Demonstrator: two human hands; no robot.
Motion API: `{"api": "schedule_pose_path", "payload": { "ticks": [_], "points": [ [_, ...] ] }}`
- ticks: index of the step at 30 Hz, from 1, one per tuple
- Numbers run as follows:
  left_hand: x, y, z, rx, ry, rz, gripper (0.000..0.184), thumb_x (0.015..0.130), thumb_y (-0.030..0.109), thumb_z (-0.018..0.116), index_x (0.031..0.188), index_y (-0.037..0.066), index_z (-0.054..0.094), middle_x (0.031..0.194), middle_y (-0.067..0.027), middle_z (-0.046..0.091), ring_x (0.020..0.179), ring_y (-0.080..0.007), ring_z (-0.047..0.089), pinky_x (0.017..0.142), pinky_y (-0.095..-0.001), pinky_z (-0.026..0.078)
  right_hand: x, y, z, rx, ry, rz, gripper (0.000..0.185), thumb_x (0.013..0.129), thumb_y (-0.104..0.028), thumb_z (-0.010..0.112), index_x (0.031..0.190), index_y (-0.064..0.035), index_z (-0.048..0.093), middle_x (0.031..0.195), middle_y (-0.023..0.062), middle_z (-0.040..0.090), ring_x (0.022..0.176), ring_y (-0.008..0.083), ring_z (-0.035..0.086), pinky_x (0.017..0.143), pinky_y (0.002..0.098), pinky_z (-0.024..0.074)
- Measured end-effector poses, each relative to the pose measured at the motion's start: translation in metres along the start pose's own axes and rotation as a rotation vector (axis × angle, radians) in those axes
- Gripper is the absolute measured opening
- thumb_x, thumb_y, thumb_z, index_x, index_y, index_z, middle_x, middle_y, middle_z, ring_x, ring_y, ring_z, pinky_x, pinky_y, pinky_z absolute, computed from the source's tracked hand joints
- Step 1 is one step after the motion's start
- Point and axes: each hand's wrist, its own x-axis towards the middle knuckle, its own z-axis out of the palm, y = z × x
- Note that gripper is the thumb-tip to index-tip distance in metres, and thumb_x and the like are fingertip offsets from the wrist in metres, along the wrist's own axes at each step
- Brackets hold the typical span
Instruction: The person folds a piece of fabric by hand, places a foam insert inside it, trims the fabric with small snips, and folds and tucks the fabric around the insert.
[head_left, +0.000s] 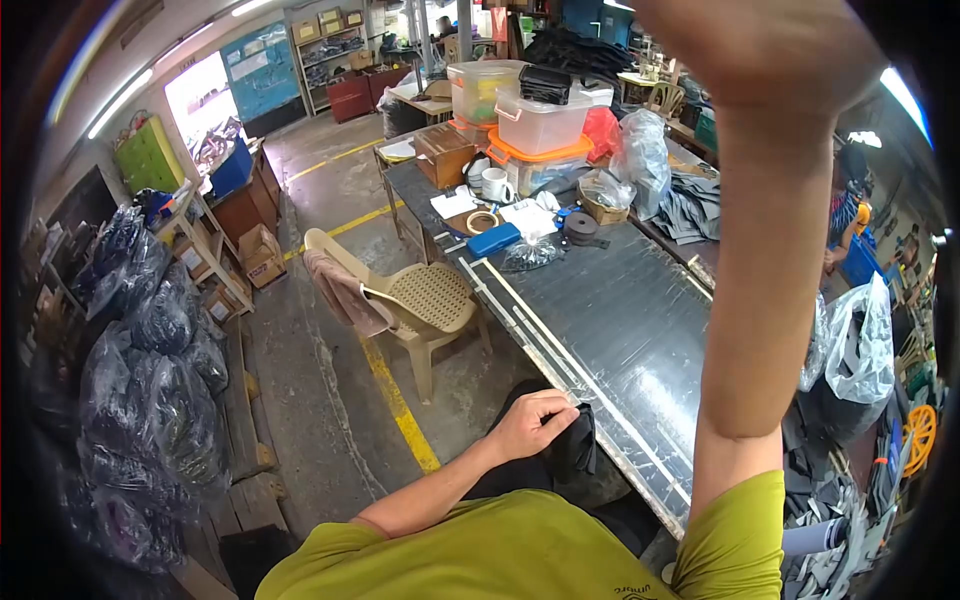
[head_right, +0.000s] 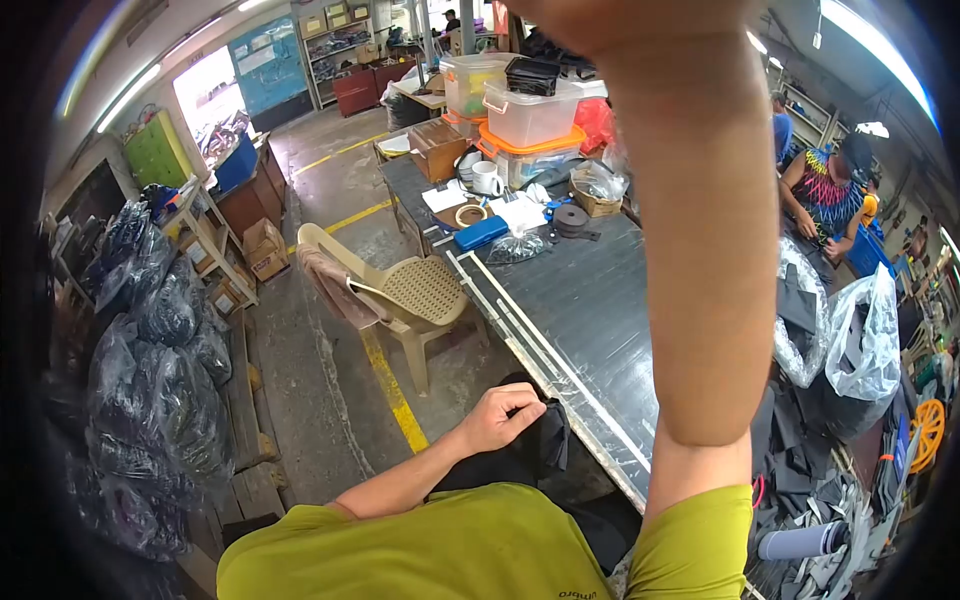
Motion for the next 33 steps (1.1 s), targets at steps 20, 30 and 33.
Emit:
{"api": "schedule_pose_path", "payload": {
  "ticks": [20, 30, 33],
  "points": [
    [0.006, -0.017, -0.026, -0.074, 0.031, 0.010, 0.036, 0.105, 0.025, 0.072, 0.126, -0.004, 0.070, 0.126, -0.0215, 0.074, 0.117, -0.0337, 0.073, 0.100, -0.0401, 0.057, -0.254, -0.011, 0.049, -0.032, -0.422, 0.773, 0.069, 0.085, -0.030, 0.090, 0.144, -0.0054, 0.064, 0.144, 0.0188, 0.064, 0.134, 0.0374, 0.061, 0.116, 0.0457, 0.0476],
    [0.034, -0.039, -0.038, -0.094, 0.310, -0.282, 0.009, 0.096, 0.003, 0.077, 0.103, 0.003, 0.071, 0.092, 0.0003, 0.069, 0.079, -0.0023, 0.059, 0.072, -0.0183, 0.046, -0.397, -0.055, 0.095, -0.025, 0.349, 1.464, 0.029, 0.097, -0.019, 0.080, 0.082, 0.0001, 0.065, 0.070, -0.0036, 0.055, 0.070, 0.0031, 0.047, 0.061, 0.0278, 0.0405],
    [0.061, -0.038, -0.023, -0.345, 0.322, -0.161, 0.015, 0.105, 0.017, 0.072, 0.103, 0.002, 0.071, 0.098, -0.0019, 0.071, 0.087, -0.0059, 0.062, 0.080, -0.0218, 0.048, -0.396, -0.059, 0.086, 0.086, 0.533, 1.405, 0.019, 0.098, -0.016, 0.081, 0.093, 0.0009, 0.072, 0.077, -0.0071, 0.063, 0.069, 0.0019, 0.051, 0.063, 0.0241, 0.0449]
  ]
}}
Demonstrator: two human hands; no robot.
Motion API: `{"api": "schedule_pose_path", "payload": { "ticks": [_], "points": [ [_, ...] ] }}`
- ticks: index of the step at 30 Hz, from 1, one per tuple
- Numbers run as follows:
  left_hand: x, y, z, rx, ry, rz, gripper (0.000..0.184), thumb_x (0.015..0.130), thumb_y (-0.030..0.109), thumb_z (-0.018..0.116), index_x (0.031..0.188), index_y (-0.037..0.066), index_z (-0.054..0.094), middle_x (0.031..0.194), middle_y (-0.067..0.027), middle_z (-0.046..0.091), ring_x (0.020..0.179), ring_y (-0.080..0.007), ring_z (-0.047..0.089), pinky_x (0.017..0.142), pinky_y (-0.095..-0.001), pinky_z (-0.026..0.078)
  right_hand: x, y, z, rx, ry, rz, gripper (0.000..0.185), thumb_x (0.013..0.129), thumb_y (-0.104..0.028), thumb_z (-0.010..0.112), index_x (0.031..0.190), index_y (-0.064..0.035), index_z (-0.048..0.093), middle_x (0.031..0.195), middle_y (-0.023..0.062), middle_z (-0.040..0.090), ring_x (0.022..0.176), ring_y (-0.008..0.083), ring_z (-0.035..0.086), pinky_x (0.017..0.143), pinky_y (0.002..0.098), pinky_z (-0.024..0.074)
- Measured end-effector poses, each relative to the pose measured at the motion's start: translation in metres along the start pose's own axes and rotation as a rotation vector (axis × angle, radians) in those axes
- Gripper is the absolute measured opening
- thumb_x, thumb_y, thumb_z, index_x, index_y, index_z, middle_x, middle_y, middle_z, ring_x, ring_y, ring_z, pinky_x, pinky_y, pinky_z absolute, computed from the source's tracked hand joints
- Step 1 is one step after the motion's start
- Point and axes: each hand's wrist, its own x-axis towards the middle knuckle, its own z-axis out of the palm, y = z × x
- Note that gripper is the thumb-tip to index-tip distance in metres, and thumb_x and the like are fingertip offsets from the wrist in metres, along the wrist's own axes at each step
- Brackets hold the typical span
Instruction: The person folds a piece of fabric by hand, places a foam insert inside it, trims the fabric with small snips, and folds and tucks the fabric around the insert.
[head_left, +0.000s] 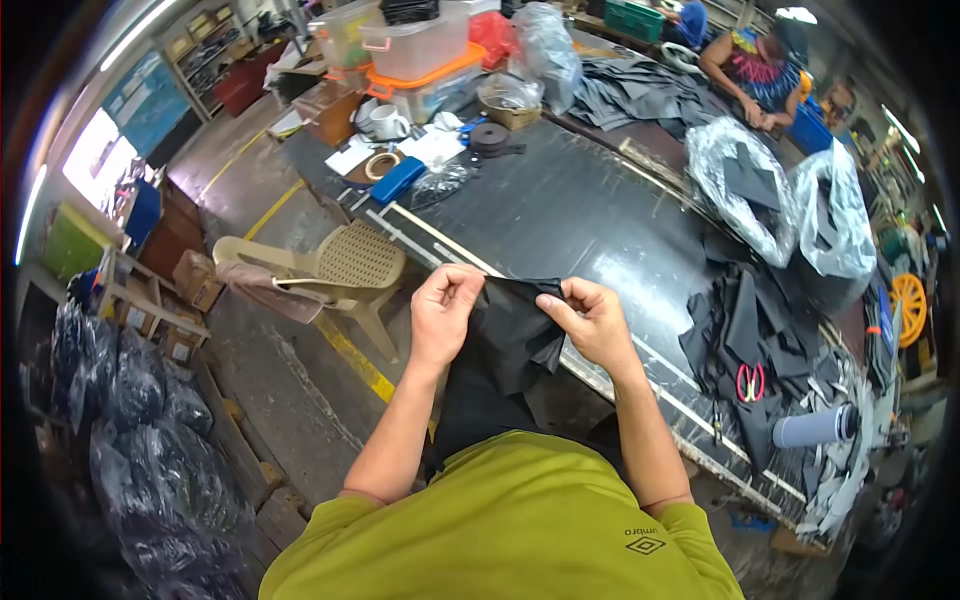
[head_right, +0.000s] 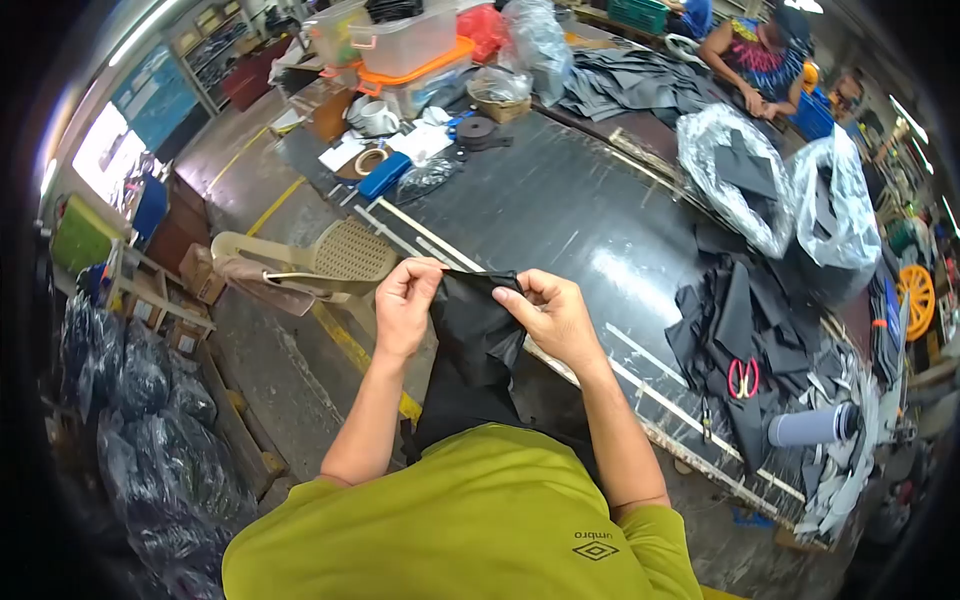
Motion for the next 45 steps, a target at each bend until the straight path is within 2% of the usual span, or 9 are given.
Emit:
{"api": "schedule_pose_path", "payload": {
  "ticks": [5, 8, 12, 15, 19, 24, 29, 35, 45],
  "points": [
    [0.014, 0.015, 0.012, -0.606, -0.290, -0.487, 0.036, 0.111, 0.035, 0.063, 0.110, 0.000, 0.069, 0.106, -0.0057, 0.071, 0.100, -0.0134, 0.065, 0.093, -0.0290, 0.051, -0.011, 0.004, -0.024, 0.223, 0.026, 0.072, 0.019, 0.094, -0.011, 0.084, 0.104, 0.0020, 0.074, 0.085, -0.0067, 0.069, 0.075, 0.0027, 0.059, 0.070, 0.0231, 0.0500],
    [0.028, 0.017, 0.020, 0.070, -0.297, -0.068, 0.040, 0.113, 0.039, 0.056, 0.117, 0.001, 0.070, 0.119, -0.0078, 0.072, 0.108, -0.0155, 0.065, 0.096, -0.0321, 0.052, -0.022, 0.009, -0.042, -0.063, 0.038, -0.045, 0.025, 0.092, -0.008, 0.084, 0.112, 0.0018, 0.072, 0.088, -0.0042, 0.072, 0.083, 0.0043, 0.064, 0.076, 0.0237, 0.0515],
    [0.045, 0.065, 0.064, 0.631, -0.703, 0.234, 0.049, 0.086, 0.021, 0.083, 0.130, 0.004, 0.072, 0.121, -0.0122, 0.073, 0.115, -0.0271, 0.065, 0.103, -0.0393, 0.050, -0.039, -0.015, -0.051, -0.142, 0.019, 0.010, 0.040, 0.088, -0.003, 0.084, 0.123, -0.0008, 0.064, 0.089, 0.0007, 0.073, 0.084, 0.0068, 0.066, 0.079, 0.0264, 0.0525],
    [0.052, 0.050, 0.097, 0.534, -0.951, 0.032, 0.028, 0.087, 0.017, 0.082, 0.109, 0.001, 0.077, 0.099, -0.0095, 0.076, 0.097, -0.0228, 0.070, 0.089, -0.0372, 0.054, -0.055, -0.016, -0.057, -0.206, 0.164, -0.049, 0.040, 0.086, -0.002, 0.086, 0.114, -0.0033, 0.058, 0.087, 0.0006, 0.071, 0.083, 0.0069, 0.066, 0.078, 0.0265, 0.0521],
    [0.036, 0.026, 0.133, 0.211, -0.850, -0.304, 0.016, 0.098, 0.013, 0.075, 0.086, 0.002, 0.073, 0.077, 0.0055, 0.063, 0.075, -0.0039, 0.054, 0.069, -0.0241, 0.044, -0.082, -0.020, -0.079, -0.148, 0.291, -0.054, 0.043, 0.086, -0.001, 0.085, 0.109, -0.0081, 0.049, 0.083, -0.0003, 0.067, 0.080, 0.0066, 0.065, 0.076, 0.0269, 0.0513],
    [0.006, -0.014, 0.168, 0.046, -0.650, -0.197, 0.037, 0.106, 0.020, 0.071, 0.075, 0.007, 0.057, 0.070, 0.0082, 0.050, 0.068, 0.0002, 0.042, 0.060, -0.0231, 0.036, -0.113, -0.012, -0.091, 0.079, 0.339, 0.071, 0.042, 0.094, -0.005, 0.080, 0.125, -0.0060, 0.052, 0.090, -0.0013, 0.069, 0.081, 0.0046, 0.063, 0.078, 0.0225, 0.0483],
    [0.004, -0.031, 0.180, -0.288, -0.499, -0.442, 0.024, 0.106, 0.025, 0.074, 0.092, 0.008, 0.063, 0.080, 0.0101, 0.057, 0.070, 0.0007, 0.045, 0.063, -0.0186, 0.039, -0.157, 0.040, -0.118, 0.437, 0.294, 0.002, 0.094, 0.085, -0.020, 0.091, 0.160, -0.0018, 0.037, 0.128, 0.0085, 0.067, 0.107, 0.0056, 0.061, 0.092, 0.0294, 0.0501],
    [0.005, -0.055, 0.174, -0.230, -0.383, -0.341, 0.018, 0.105, 0.025, 0.074, 0.098, 0.010, 0.066, 0.086, 0.0096, 0.057, 0.077, -0.0010, 0.047, 0.071, -0.0193, 0.039, -0.151, 0.049, -0.096, 0.194, 0.711, 0.055, 0.017, 0.098, -0.007, 0.078, 0.112, 0.0006, 0.071, 0.095, 0.0013, 0.075, 0.085, 0.0055, 0.064, 0.082, 0.0219, 0.0514],
    [0.001, -0.063, 0.161, -0.114, -0.319, -0.198, 0.014, 0.108, 0.022, 0.070, 0.105, 0.008, 0.069, 0.095, 0.0085, 0.061, 0.087, -0.0013, 0.048, 0.080, -0.0192, 0.039, -0.157, 0.057, -0.119, 0.494, 0.630, 0.012, 0.048, 0.090, 0.001, 0.082, 0.134, -0.0001, 0.062, 0.112, 0.0038, 0.069, 0.099, 0.0081, 0.065, 0.088, 0.0248, 0.0560]
  ]
}}
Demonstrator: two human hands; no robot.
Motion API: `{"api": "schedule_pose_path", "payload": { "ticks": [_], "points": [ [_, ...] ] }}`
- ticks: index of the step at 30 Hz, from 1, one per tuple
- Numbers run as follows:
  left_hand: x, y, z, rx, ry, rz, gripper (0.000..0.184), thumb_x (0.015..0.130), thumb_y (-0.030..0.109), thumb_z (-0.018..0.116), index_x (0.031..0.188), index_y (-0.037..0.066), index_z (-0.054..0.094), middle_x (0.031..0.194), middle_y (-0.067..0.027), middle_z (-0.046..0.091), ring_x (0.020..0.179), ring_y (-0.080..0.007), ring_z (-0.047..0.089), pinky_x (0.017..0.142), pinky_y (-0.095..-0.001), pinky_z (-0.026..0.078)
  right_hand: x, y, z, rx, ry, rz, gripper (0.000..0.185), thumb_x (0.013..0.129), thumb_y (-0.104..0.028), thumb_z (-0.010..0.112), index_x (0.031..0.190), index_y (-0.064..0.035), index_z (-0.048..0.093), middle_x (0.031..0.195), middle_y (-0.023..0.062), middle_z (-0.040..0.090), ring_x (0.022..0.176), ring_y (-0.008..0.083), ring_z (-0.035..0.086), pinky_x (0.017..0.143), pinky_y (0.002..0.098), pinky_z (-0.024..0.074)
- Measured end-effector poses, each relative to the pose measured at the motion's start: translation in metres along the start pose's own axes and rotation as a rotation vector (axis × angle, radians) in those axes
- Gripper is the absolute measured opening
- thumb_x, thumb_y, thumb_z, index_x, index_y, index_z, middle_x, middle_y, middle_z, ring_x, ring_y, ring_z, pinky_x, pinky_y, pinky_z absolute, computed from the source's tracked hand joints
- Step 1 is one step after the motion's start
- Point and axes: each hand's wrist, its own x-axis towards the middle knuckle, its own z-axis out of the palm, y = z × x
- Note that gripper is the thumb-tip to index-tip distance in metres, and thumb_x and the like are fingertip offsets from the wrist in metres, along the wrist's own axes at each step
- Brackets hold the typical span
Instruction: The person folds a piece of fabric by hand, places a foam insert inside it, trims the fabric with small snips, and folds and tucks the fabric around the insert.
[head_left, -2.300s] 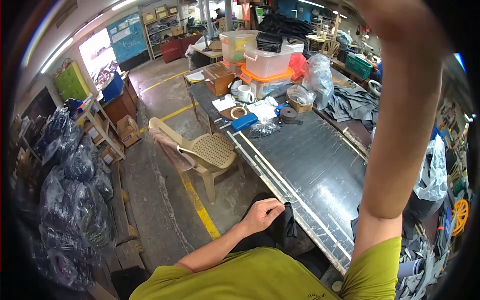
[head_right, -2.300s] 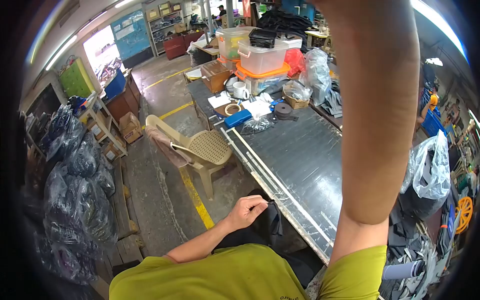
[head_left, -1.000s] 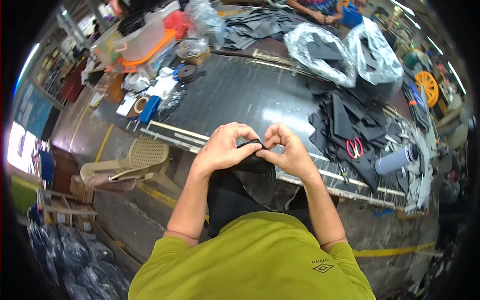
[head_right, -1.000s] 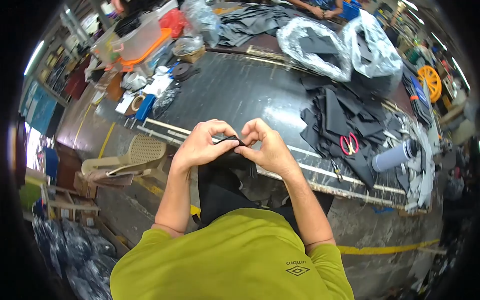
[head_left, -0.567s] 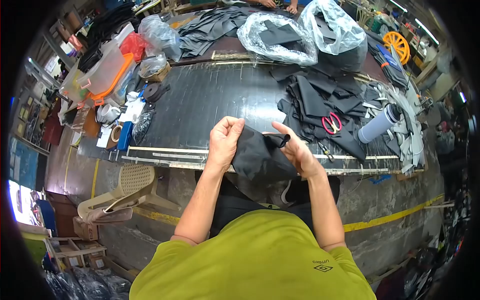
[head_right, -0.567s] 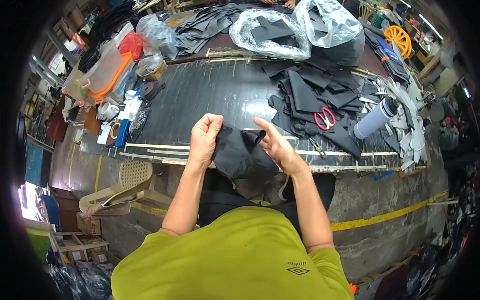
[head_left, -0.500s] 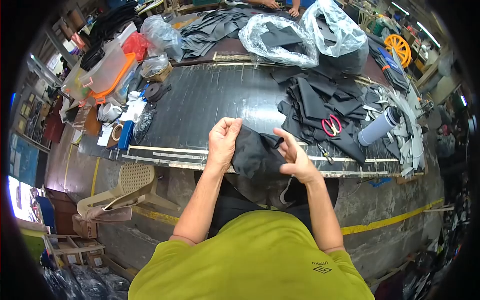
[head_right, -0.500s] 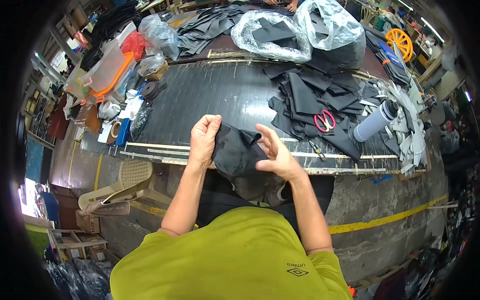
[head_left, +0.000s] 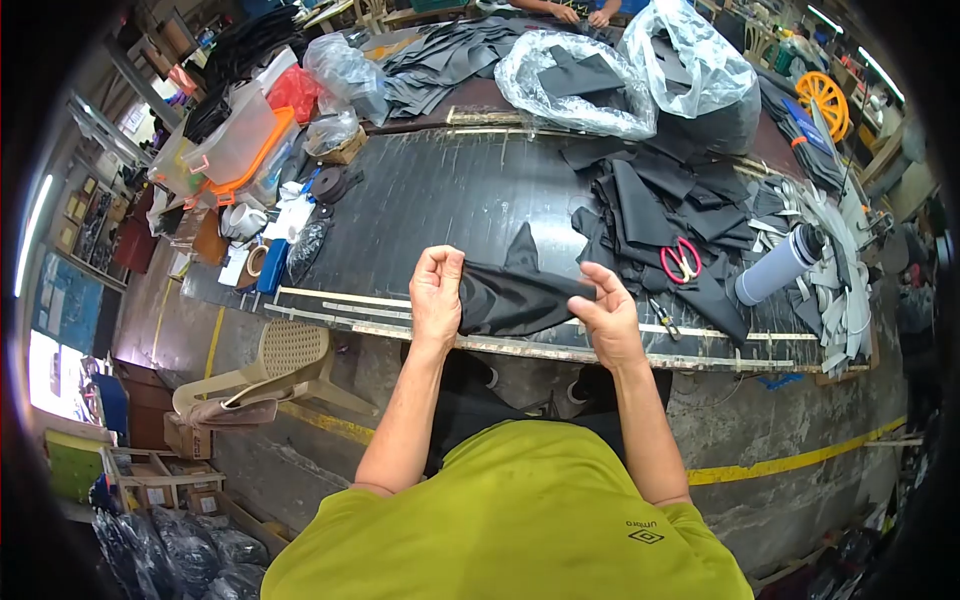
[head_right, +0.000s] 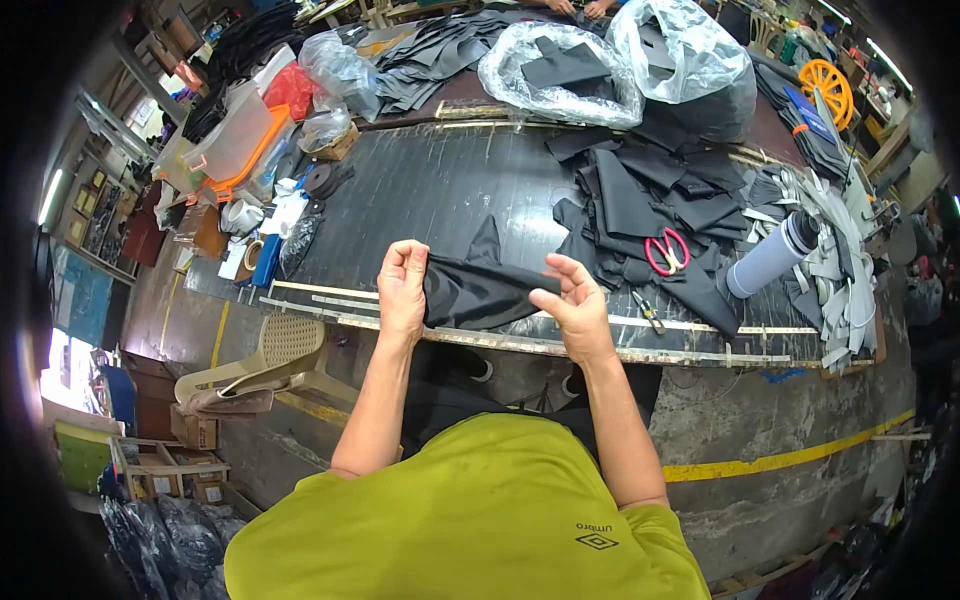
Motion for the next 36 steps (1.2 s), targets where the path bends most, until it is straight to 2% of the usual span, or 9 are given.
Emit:
{"api": "schedule_pose_path", "payload": {
  "ticks": [3, 9, 13, 17, 21, 23, 27, 33, 36],
  "points": [
    [0.007, -0.023, 0.002, 0.081, 0.020, -0.002, 0.020, 0.112, 0.026, 0.063, 0.112, 0.008, 0.071, 0.095, 0.0085, 0.059, 0.085, -0.0029, 0.049, 0.079, -0.0199, 0.041, -0.003, 0.002, -0.001, -0.150, -0.027, 0.162, 0.046, 0.098, -0.017, 0.077, 0.139, -0.0007, 0.063, 0.114, 0.0025, 0.073, 0.086, 0.0027, 0.061, 0.071, 0.0184, 0.0459],
    [-0.016, -0.062, -0.007, 0.019, -0.194, -0.690, 0.084, 0.099, 0.028, 0.079, 0.163, 0.002, 0.030, 0.113, -0.0155, 0.073, 0.096, -0.0237, 0.075, 0.081, -0.0419, 0.066, 0.019, 0.067, -0.046, -0.142, 0.235, -0.115, 0.053, 0.098, 0.007, 0.068, 0.147, 0.0025, 0.049, 0.133, 0.0129, 0.069, 0.118, 0.0164, 0.068, 0.103, 0.0291, 0.0527],
    [-0.044, -0.089, -0.005, -0.088, -0.206, -0.659, 0.073, 0.098, 0.019, 0.081, 0.154, 0.000, 0.040, 0.098, -0.0112, 0.074, 0.086, -0.0149, 0.075, 0.072, -0.0272, 0.063, 0.019, 0.061, -0.050, -0.437, 0.200, -0.092, 0.068, 0.093, 0.012, 0.068, 0.154, -0.0015, 0.042, 0.128, 0.0155, 0.067, 0.116, 0.0165, 0.067, 0.098, 0.0282, 0.0540],
    [-0.037, -0.105, -0.003, 0.605, -0.046, -0.092, 0.058, 0.093, 0.019, 0.084, 0.139, -0.002, 0.055, 0.093, -0.0064, 0.065, 0.075, -0.0124, 0.066, 0.072, -0.0286, 0.056, 0.018, 0.051, -0.052, -0.538, 0.156, 0.013, 0.074, 0.092, 0.008, 0.072, 0.157, -0.0023, 0.039, 0.130, 0.0151, 0.066, 0.115, 0.0170, 0.066, 0.095, 0.0281, 0.0541],
    [-0.014, -0.085, -0.007, 0.827, -0.298, -0.233, 0.025, 0.087, 0.019, 0.085, 0.091, -0.002, 0.071, 0.091, -0.0062, 0.064, 0.071, -0.0130, 0.060, 0.071, -0.0326, 0.053, 0.020, 0.057, -0.057, -0.487, 0.288, -0.113, 0.084, 0.089, -0.008, 0.083, 0.159, -0.0027, 0.038, 0.127, 0.0161, 0.065, 0.118, 0.0202, 0.065, 0.092, 0.0310, 0.0549],
    [-0.013, -0.091, -0.007, 0.783, -0.274, -0.254, 0.026, 0.087, 0.019, 0.083, 0.095, -0.003, 0.072, 0.096, -0.0119, 0.068, 0.077, -0.0216, 0.066, 0.076, -0.0374, 0.055, 0.018, 0.059, -0.060, -0.662, 0.483, -0.186, 0.080, 0.085, -0.031, 0.091, 0.149, -0.0010, 0.053, 0.126, 0.0184, 0.065, 0.123, 0.0281, 0.061, 0.096, 0.0394, 0.0533],
    [-0.020, -0.095, -0.003, 0.728, -0.210, -0.182, 0.025, 0.090, 0.018, 0.080, 0.100, -0.004, 0.074, 0.099, -0.0135, 0.070, 0.079, -0.0245, 0.068, 0.079, -0.0387, 0.056, -0.013, 0.041, -0.059, -1.199, 0.352, -0.179, 0.048, 0.082, -0.040, 0.089, 0.108, -0.0014, 0.078, 0.127, 0.0175, 0.066, 0.121, 0.0361, 0.057, 0.108, 0.0459, 0.0440],
    [-0.015, -0.092, -0.015, 0.730, -0.388, -0.163, 0.025, 0.093, 0.021, 0.081, 0.093, -0.002, 0.072, 0.091, -0.0042, 0.062, 0.078, -0.0110, 0.057, 0.071, -0.0311, 0.049, -0.008, 0.046, -0.072, -1.061, 0.250, -0.222, 0.026, 0.088, -0.029, 0.083, 0.092, -0.0046, 0.075, 0.119, 0.0097, 0.070, 0.117, 0.0305, 0.058, 0.102, 0.0450, 0.0419],
    [0.001, -0.054, -0.034, 0.676, -0.610, -0.504, 0.032, 0.095, 0.026, 0.083, 0.084, -0.001, 0.069, 0.082, -0.0032, 0.060, 0.074, -0.0116, 0.055, 0.068, -0.0330, 0.048, -0.006, 0.032, -0.087, -1.150, 0.219, -0.209, 0.026, 0.089, -0.028, 0.082, 0.086, -0.0046, 0.072, 0.109, 0.0074, 0.072, 0.110, 0.0294, 0.060, 0.098, 0.0457, 0.0387]
  ]
}}
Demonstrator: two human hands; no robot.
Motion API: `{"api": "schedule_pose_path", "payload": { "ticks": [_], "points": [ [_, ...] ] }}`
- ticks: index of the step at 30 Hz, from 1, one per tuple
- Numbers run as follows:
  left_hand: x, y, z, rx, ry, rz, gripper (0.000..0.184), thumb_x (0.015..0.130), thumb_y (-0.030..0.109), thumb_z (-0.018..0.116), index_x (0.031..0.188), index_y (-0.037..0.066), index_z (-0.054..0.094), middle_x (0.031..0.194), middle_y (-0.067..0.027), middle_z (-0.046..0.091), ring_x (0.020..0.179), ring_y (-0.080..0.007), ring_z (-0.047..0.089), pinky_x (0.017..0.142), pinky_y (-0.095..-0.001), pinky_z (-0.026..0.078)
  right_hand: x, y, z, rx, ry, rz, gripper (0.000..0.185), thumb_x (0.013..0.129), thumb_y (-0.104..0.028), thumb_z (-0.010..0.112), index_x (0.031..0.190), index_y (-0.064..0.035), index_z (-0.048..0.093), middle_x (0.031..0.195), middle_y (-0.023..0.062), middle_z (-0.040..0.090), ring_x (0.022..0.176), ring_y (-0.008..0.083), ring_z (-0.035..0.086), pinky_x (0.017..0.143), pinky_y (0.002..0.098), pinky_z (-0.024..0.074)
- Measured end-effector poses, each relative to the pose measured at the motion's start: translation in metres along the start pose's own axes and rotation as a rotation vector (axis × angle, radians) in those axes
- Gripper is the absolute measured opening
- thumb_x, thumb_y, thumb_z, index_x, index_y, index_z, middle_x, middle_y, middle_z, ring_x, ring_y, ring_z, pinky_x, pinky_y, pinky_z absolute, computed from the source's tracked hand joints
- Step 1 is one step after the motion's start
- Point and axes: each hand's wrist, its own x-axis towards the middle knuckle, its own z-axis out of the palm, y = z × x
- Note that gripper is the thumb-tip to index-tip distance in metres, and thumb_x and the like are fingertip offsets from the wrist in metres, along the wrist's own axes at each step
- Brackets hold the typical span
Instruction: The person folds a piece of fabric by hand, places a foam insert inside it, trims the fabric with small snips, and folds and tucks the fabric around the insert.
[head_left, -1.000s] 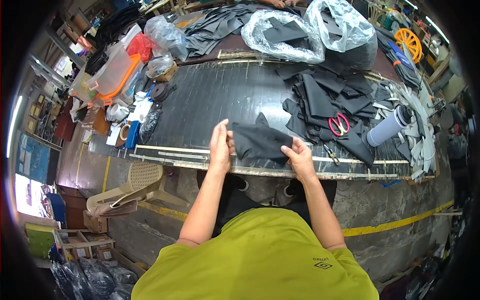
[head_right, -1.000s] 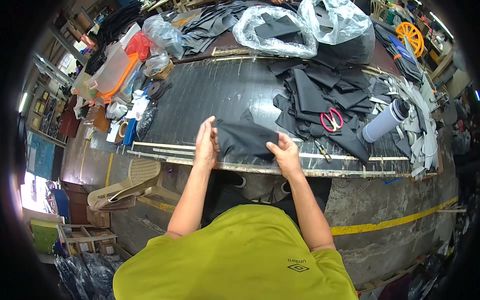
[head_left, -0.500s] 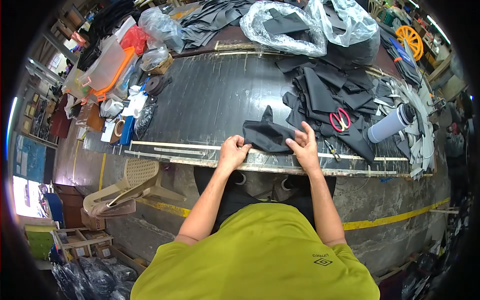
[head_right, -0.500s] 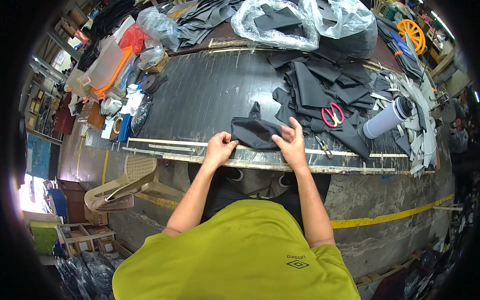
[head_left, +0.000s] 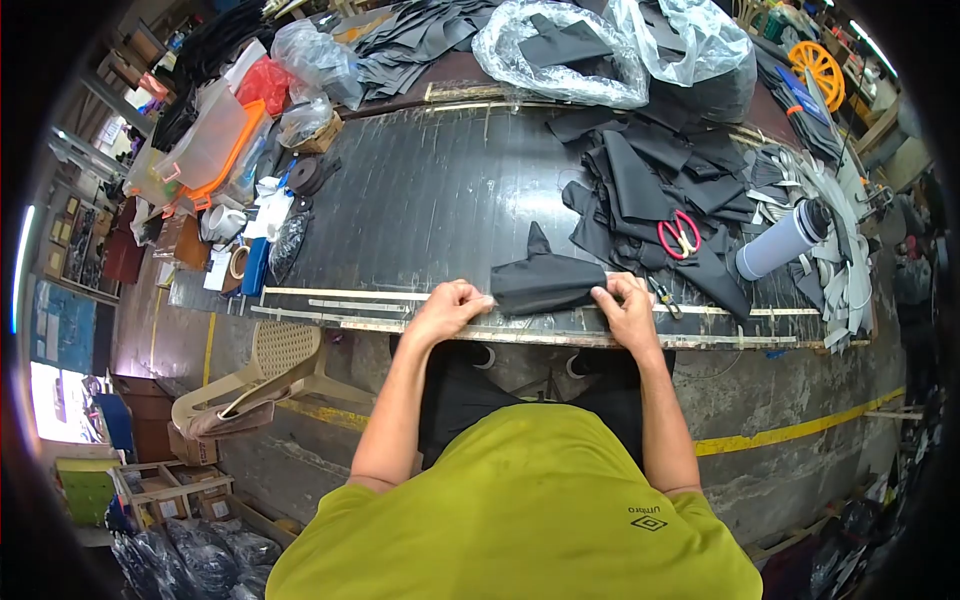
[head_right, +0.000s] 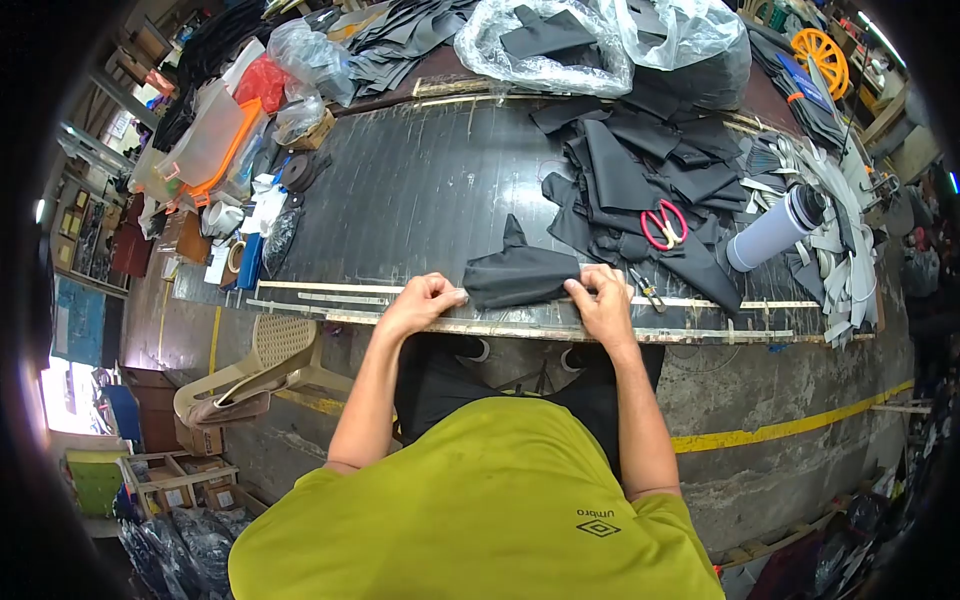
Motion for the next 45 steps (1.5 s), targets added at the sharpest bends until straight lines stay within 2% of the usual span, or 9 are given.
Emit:
{"api": "schedule_pose_path", "payload": {
  "ticks": [4, 6, 11, 12, 17, 21, 28, 37, 45],
  "points": [
    [-0.010, 0.001, -0.031, 0.198, 0.171, -0.007, 0.027, 0.098, 0.024, 0.077, 0.086, 0.002, 0.069, 0.079, -0.0026, 0.061, 0.072, -0.0118, 0.056, 0.065, -0.0350, 0.048, -0.002, -0.002, -0.019, -0.092, -0.077, -0.028, 0.024, 0.089, -0.026, 0.082, 0.087, -0.0042, 0.071, 0.110, 0.0068, 0.075, 0.107, 0.0289, 0.063, 0.096, 0.0449, 0.0390],
    [-0.001, 0.013, -0.032, 0.209, 0.245, 0.217, 0.036, 0.102, 0.035, 0.070, 0.098, -0.001, 0.074, 0.084, -0.0109, 0.065, 0.086, -0.0209, 0.065, 0.079, -0.0363, 0.052, -0.010, 0.001, -0.016, 0.027, -0.205, -0.045, 0.023, 0.089, -0.025, 0.082, 0.087, -0.0042, 0.071, 0.109, 0.0071, 0.076, 0.107, 0.0292, 0.064, 0.096, 0.0441, 0.0394],
    [0.031, 0.063, 0.014, 0.589, 0.119, 0.056, 0.064, 0.102, 0.065, 0.054, 0.117, 0.010, 0.083, 0.119, -0.0220, 0.076, 0.117, -0.0351, 0.067, 0.109, -0.0602, 0.041, -0.029, -0.030, 0.006, 0.202, -0.097, -0.298, 0.024, 0.079, -0.004, 0.088, 0.087, -0.0022, 0.066, 0.118, 0.0174, 0.073, 0.121, 0.0383, 0.062, 0.104, 0.0479, 0.0483],
    [0.036, 0.065, 0.023, 0.593, 0.129, 0.084, 0.063, 0.103, 0.063, 0.054, 0.108, 0.007, 0.082, 0.107, -0.0161, 0.077, 0.107, -0.0394, 0.069, 0.108, -0.0593, 0.039, -0.029, -0.037, 0.005, 0.136, -0.100, -0.383, 0.023, 0.080, -0.006, 0.088, 0.086, -0.0029, 0.066, 0.120, 0.0169, 0.073, 0.126, 0.0404, 0.061, 0.105, 0.0490, 0.0482],
    [0.058, 0.053, 0.045, 0.007, 0.073, 0.093, 0.027, 0.095, 0.027, 0.081, 0.100, 0.005, 0.066, 0.086, -0.0021, 0.071, 0.088, -0.0161, 0.068, 0.085, -0.0373, 0.053, -0.049, -0.052, -0.007, -0.039, -0.177, -0.433, 0.023, 0.080, -0.011, 0.089, 0.084, -0.0041, 0.067, 0.120, 0.0157, 0.074, 0.131, 0.0408, 0.060, 0.110, 0.0509, 0.0450],
    [0.041, 0.075, 0.033, -0.423, -0.107, 0.316, 0.021, 0.093, 0.004, 0.081, 0.107, 0.005, 0.065, 0.088, 0.0025, 0.069, 0.083, -0.0049, 0.062, 0.076, -0.0235, 0.050, -0.061, -0.041, -0.020, 0.188, -0.370, -0.278, 0.027, 0.080, -0.020, 0.090, 0.092, -0.0029, 0.073, 0.116, 0.0127, 0.075, 0.117, 0.0357, 0.068, 0.104, 0.0470, 0.0474],
    [0.016, 0.110, 0.009, -0.289, -0.374, 0.497, 0.044, 0.087, 0.008, 0.088, 0.125, 0.005, 0.066, 0.091, 0.0053, 0.069, 0.084, -0.0040, 0.061, 0.084, -0.0233, 0.048, -0.006, -0.089, -0.051, 0.512, -0.025, -0.284, 0.026, 0.089, -0.013, 0.078, 0.111, -0.0030, 0.070, 0.122, 0.0104, 0.065, 0.110, 0.0221, 0.062, 0.092, 0.0343, 0.0470],
    [0.009, 0.128, -0.003, -0.037, -0.335, 0.665, 0.050, 0.083, 0.013, 0.090, 0.127, 0.005, 0.068, 0.080, 0.0033, 0.069, 0.078, -0.0058, 0.061, 0.076, -0.0265, 0.047, 0.012, -0.101, -0.037, 0.156, -0.196, -0.208, 0.029, 0.086, -0.024, 0.088, 0.097, -0.0047, 0.069, 0.125, 0.0101, 0.066, 0.114, 0.0221, 0.061, 0.089, 0.0353, 0.0480],
    [0.008, 0.136, -0.007, 0.129, -0.409, 0.583, 0.035, 0.089, 0.024, 0.085, 0.117, 0.004, 0.076, 0.076, -0.0042, 0.074, 0.069, -0.0095, 0.064, 0.063, -0.0284, 0.046, 0.005, -0.102, -0.029, 0.441, -0.263, -0.283, 0.020, 0.086, -0.014, 0.087, 0.096, -0.0022, 0.075, 0.098, 0.0028, 0.066, 0.090, 0.0122, 0.059, 0.077, 0.0293, 0.0453]
  ]
}}
